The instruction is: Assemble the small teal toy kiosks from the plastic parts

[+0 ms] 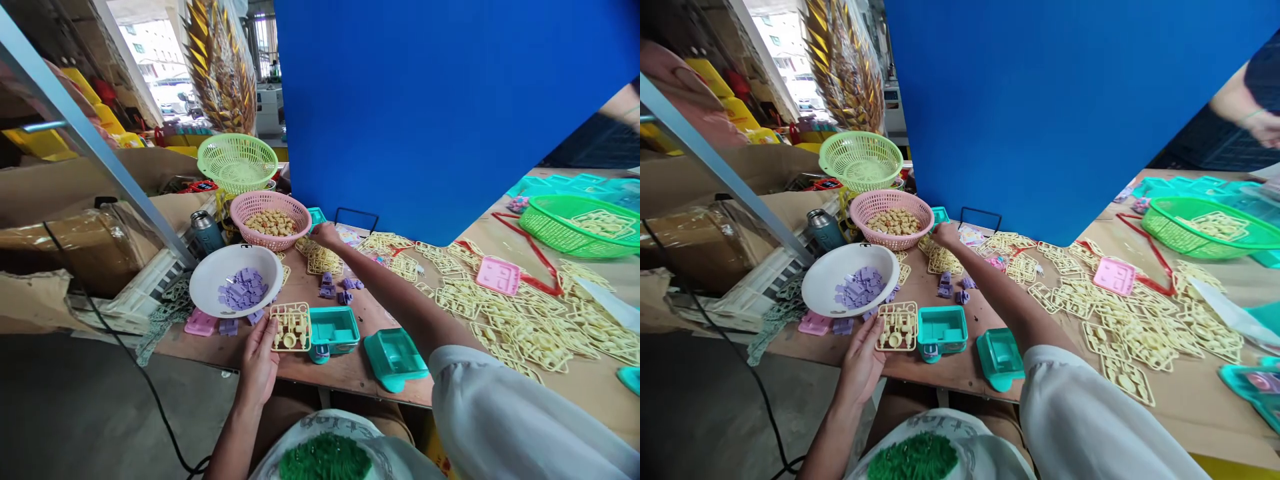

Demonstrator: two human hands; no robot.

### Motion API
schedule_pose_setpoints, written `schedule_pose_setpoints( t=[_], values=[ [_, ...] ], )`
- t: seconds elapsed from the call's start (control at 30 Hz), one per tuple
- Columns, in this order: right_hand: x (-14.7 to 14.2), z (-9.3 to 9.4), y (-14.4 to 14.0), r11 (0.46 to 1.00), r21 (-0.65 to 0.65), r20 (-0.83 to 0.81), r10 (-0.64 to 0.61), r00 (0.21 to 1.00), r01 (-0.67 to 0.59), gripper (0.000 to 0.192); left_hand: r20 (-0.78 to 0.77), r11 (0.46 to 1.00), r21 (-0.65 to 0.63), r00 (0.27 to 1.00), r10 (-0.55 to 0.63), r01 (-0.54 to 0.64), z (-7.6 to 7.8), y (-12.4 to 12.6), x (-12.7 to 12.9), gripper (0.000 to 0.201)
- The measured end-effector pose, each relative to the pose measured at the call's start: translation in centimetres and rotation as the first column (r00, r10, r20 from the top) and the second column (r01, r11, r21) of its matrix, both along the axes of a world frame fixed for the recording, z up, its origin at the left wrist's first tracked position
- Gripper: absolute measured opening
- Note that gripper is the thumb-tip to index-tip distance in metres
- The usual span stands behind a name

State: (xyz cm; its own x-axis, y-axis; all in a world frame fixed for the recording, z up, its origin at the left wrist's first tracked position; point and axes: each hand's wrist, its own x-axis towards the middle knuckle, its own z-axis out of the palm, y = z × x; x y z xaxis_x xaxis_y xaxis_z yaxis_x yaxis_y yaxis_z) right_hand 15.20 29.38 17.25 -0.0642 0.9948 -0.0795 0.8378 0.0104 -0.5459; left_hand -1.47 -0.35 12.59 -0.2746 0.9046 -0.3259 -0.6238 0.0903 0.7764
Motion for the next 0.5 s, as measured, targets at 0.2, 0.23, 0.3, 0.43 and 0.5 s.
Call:
schedule_pose_setpoints(
  t=[0.2,0.23,0.3,0.43,0.5],
  values=[
    [4.6,1.2,-2.2,0.999,-0.048,-0.446,-0.007,0.895,-0.016,0.037,0.065,1.0,0.002,0.998,0.011,-0.012,0.6,0.4,0.4,0.049],
    [5.4,1.4,-3.0,0.998,-0.057,-0.51,0.003,0.86,-0.038,0.04,0.064,1.0,0.013,0.998,0.007,-0.008,0.7,0.4,0.6,0.047],
    [6.7,1.8,-4.6,0.994,-0.069,-0.615,0.025,0.788,-0.085,0.041,0.05,1.0,0.03,0.999,-0.01,0.008,0.7,0.6,0.9,0.042],
    [8.4,2.1,-7.1,0.985,-0.081,-0.72,0.046,0.693,-0.149,0.038,0.023,0.996,0.065,0.998,-0.066,0.064,0.6,0.7,1.2,0.039],
    [8.7,1.9,-7.7,0.985,-0.085,-0.731,0.042,0.681,-0.152,0.037,0.007,0.99,0.102,0.996,-0.094,0.092,0.6,0.7,1.3,0.037]
  ],
)
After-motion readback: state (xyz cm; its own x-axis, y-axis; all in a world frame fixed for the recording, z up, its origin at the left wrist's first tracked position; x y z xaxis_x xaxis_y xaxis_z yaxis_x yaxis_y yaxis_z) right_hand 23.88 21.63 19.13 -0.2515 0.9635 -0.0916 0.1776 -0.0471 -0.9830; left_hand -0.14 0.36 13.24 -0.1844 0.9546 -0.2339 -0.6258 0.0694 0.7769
